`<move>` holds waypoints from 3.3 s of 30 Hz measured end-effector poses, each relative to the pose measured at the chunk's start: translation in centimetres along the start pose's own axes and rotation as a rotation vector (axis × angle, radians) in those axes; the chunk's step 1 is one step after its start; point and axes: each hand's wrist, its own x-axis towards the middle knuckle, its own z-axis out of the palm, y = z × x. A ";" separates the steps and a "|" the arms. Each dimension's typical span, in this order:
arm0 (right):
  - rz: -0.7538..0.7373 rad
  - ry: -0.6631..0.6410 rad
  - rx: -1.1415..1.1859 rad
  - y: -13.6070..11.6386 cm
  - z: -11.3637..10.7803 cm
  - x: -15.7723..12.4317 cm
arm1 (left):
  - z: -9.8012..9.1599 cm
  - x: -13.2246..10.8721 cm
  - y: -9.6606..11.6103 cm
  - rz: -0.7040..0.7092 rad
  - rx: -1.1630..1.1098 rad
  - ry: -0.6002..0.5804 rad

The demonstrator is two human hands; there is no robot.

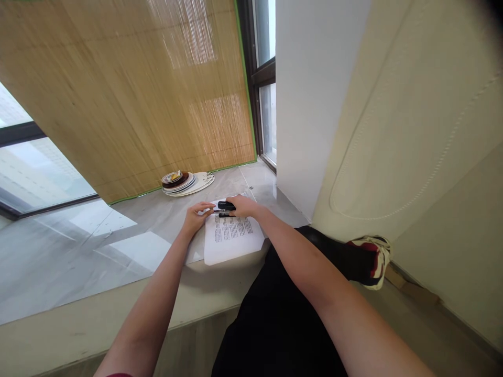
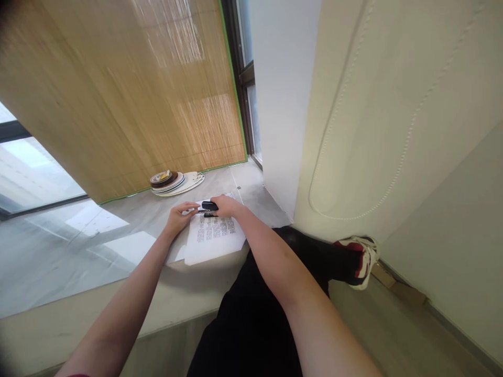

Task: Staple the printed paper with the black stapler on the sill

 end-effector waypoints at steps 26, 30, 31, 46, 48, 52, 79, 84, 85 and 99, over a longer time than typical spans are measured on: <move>0.038 0.042 0.042 -0.3 -0.1 0.2 | 0.1 -0.1 -0.5 -0.105 0.014 -0.075; 0.062 0.070 0.056 -0.3 -0.5 0.1 | 0.1 -0.1 -0.2 -0.064 0.016 -0.032; 0.064 0.072 0.061 -0.2 -0.8 0.1 | 0.1 -0.1 -0.1 -0.054 0.014 -0.021; -0.094 0.099 0.174 -0.8 -0.9 -0.2 | 0.6 -0.2 0.2 -0.083 -0.069 0.009; -0.094 0.129 0.162 -1.7 -0.2 0.2 | 0.7 0.0 -0.1 -0.062 -0.065 0.022; -0.086 0.144 0.143 -2.2 0.3 0.5 | 0.6 0.1 -0.4 0.001 -0.028 -0.008; 0.222 0.151 0.137 9.4 -4.3 -2.6 | 6.7 4.5 0.7 0.192 0.081 -0.516; 0.143 0.081 0.111 7.9 -4.4 -1.8 | 8.0 3.6 0.0 0.171 0.096 -0.502; 0.127 0.075 0.121 7.7 -4.3 -1.6 | 8.2 3.5 -0.1 0.177 0.093 -0.500; 0.095 0.060 0.026 6.7 -2.6 0.0 | 10.5 2.3 -3.3 0.074 0.027 -0.412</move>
